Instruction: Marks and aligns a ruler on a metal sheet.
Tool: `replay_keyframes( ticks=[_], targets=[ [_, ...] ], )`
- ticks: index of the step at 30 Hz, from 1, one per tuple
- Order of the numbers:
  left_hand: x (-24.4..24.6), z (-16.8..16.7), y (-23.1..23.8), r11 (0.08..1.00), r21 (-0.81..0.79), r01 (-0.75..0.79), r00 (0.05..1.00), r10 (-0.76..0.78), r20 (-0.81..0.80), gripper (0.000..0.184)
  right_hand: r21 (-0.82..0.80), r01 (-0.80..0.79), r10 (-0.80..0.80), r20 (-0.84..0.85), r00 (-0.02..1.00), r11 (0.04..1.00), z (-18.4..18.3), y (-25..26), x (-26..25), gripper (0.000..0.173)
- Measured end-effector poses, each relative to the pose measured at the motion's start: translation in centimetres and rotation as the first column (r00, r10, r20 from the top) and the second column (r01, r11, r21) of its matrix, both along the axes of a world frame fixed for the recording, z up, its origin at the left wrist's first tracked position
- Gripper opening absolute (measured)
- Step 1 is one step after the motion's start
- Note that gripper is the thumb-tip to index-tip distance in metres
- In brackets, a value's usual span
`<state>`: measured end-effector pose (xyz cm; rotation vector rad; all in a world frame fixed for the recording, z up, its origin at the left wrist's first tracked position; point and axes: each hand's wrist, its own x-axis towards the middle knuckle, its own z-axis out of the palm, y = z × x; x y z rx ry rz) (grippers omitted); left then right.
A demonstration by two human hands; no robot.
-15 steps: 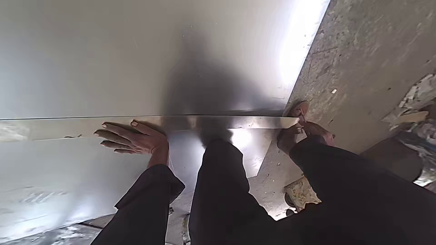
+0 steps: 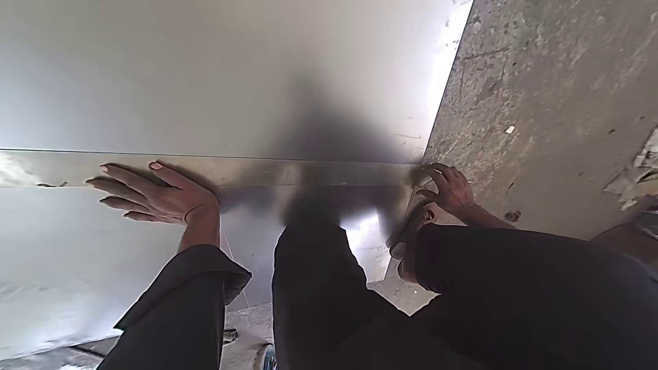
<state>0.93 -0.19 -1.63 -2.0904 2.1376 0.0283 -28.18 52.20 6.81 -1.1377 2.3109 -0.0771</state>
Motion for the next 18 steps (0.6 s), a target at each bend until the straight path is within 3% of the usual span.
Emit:
replay_keyframes(
  ticks=[4, 9, 11, 18],
  targets=[
    [0.3, 0.2, 0.5, 0.999, -0.030, -0.044, 0.998, 0.043, -0.040, 0.078, -0.125, -0.110, 0.104, -0.054, 0.993, 0.986, -2.3, 0.8, -1.3, 0.065],
    [0.2, 0.3, 0.2, 0.999, 0.011, -0.041, 0.998, 0.042, -0.047, 0.082, -0.264, -0.118, 0.110, -0.045, 0.993, 0.957, -3.2, 1.3, -2.3, 0.059],
    [0.0, 1.0, 0.1, 0.998, 0.049, -0.041, 0.998, 0.043, -0.038, 0.086, -0.268, -0.086, 0.072, -0.063, 0.995, 0.960, -3.2, 1.4, -2.2, 0.058],
    [0.2, 3.7, -0.6, 0.966, 0.259, -0.013, 0.964, 0.081, -0.253, 0.105, -0.259, -0.080, 0.068, -0.055, 0.996, 0.963, -3.6, 1.6, -2.5, 0.064]
  ],
)
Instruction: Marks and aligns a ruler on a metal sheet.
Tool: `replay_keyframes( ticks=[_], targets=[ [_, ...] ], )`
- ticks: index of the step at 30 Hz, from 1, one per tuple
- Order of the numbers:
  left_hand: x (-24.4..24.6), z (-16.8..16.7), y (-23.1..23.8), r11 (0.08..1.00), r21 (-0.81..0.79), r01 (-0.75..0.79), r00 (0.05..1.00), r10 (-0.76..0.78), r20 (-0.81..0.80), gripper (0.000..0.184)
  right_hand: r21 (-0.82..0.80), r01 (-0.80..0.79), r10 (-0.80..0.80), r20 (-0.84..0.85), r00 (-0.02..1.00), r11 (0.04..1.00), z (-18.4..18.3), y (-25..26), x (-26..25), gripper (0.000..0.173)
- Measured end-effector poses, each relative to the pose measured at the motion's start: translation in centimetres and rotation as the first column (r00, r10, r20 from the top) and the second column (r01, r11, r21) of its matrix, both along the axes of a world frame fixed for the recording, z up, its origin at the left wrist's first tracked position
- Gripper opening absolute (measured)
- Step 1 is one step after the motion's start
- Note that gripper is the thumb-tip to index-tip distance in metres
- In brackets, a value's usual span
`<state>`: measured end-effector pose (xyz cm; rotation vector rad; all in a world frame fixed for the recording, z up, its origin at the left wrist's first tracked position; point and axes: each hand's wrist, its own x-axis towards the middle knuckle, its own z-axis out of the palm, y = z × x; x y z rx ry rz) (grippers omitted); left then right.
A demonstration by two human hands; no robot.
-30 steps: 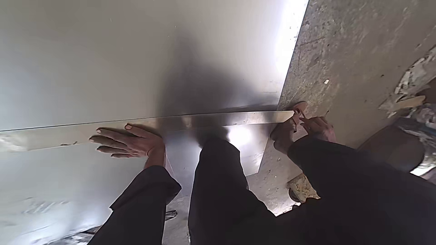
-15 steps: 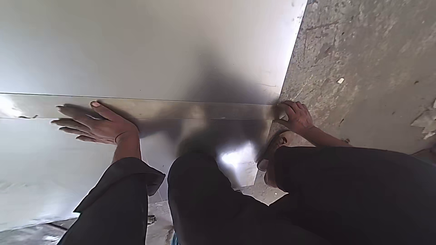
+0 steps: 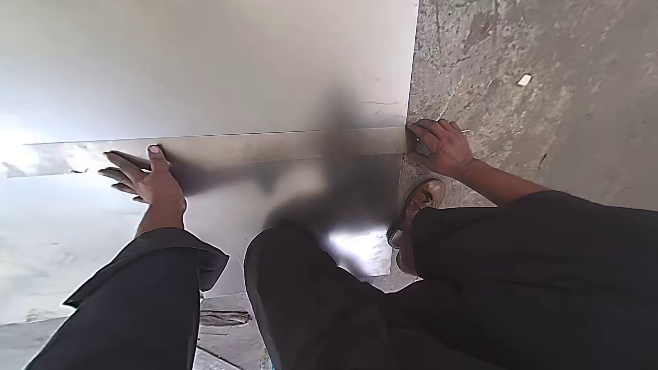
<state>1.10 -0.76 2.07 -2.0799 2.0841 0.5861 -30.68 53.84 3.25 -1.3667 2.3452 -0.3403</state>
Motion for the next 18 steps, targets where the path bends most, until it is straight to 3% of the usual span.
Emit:
replay_keyframes(
  ticks=[7, 14, 18],
  targets=[
    [2.3, 2.1, -1.9, 0.968, 0.245, 0.061, 0.979, -0.010, -0.206, 0.121, -0.027, 0.063, -0.063, -0.006, 0.998, 0.998, -0.5, 0.3, 1.3, 0.065],
    [3.0, 3.0, -2.1, 0.952, 0.257, 0.164, 0.982, -0.132, -0.137, 0.122, -0.039, 0.095, -0.089, 0.138, 0.986, 0.995, -0.4, 0.1, 0.4, 0.068],
    [3.0, 2.6, -2.1, 0.963, 0.229, 0.145, 0.986, -0.120, -0.117, 0.123, -0.048, 0.094, -0.087, 0.132, 0.987, 0.994, -0.5, 0.0, 0.3, 0.067]
  ],
)
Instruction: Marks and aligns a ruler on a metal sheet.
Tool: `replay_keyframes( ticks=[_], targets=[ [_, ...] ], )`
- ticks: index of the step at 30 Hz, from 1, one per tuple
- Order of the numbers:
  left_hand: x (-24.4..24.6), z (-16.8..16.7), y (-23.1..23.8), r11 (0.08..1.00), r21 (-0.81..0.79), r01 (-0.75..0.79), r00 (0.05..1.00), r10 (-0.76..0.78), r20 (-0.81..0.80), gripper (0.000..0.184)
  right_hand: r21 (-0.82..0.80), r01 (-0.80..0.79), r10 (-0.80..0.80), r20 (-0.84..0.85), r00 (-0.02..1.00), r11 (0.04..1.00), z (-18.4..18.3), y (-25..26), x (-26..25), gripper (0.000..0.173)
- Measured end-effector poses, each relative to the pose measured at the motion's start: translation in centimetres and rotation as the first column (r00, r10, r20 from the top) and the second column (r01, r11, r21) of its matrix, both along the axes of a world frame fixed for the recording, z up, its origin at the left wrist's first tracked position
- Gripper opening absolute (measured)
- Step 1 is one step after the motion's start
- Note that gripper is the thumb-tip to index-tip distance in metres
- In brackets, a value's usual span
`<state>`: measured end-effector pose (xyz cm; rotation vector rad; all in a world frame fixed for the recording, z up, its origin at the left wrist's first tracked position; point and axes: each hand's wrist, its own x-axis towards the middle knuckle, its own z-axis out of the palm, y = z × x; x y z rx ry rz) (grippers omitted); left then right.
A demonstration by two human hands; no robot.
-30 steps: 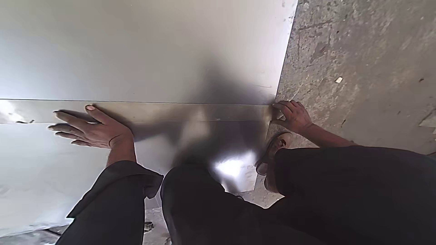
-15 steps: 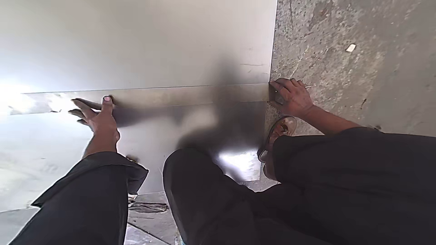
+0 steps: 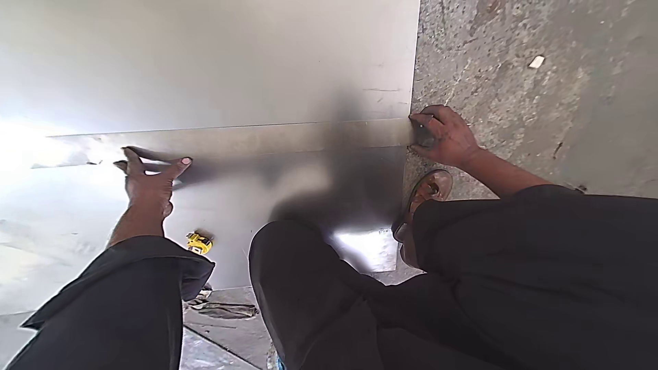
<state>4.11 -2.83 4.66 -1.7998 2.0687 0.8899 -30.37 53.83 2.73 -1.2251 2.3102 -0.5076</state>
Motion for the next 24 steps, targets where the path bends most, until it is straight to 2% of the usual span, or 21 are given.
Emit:
replay_keyframes(
  ticks=[6, 17, 24],
  targets=[
    [0.02, -0.24, 0.07, 1.000, 0.001, -0.012, 0.999, 0.012, -0.045, 0.122, 0.008, 0.017, -0.017, 0.011, 1.000, 1.000, -0.35, -0.03, -0.26, 0.068],
    [-0.05, -0.26, 0.16, 1.000, 0.009, -0.020, 0.998, 0.021, -0.068, 0.122, 0.029, -0.043, 0.045, -0.106, 0.993, 0.999, 0.07, 0.03, 0.42, 0.066],
    [-0.17, -0.34, 0.27, 0.998, 0.010, -0.066, 0.990, 0.067, -0.121, 0.121, 0.063, -0.038, 0.044, -0.095, 0.995, 0.997, 0.07, -0.06, 0.59, 0.067]
  ],
)
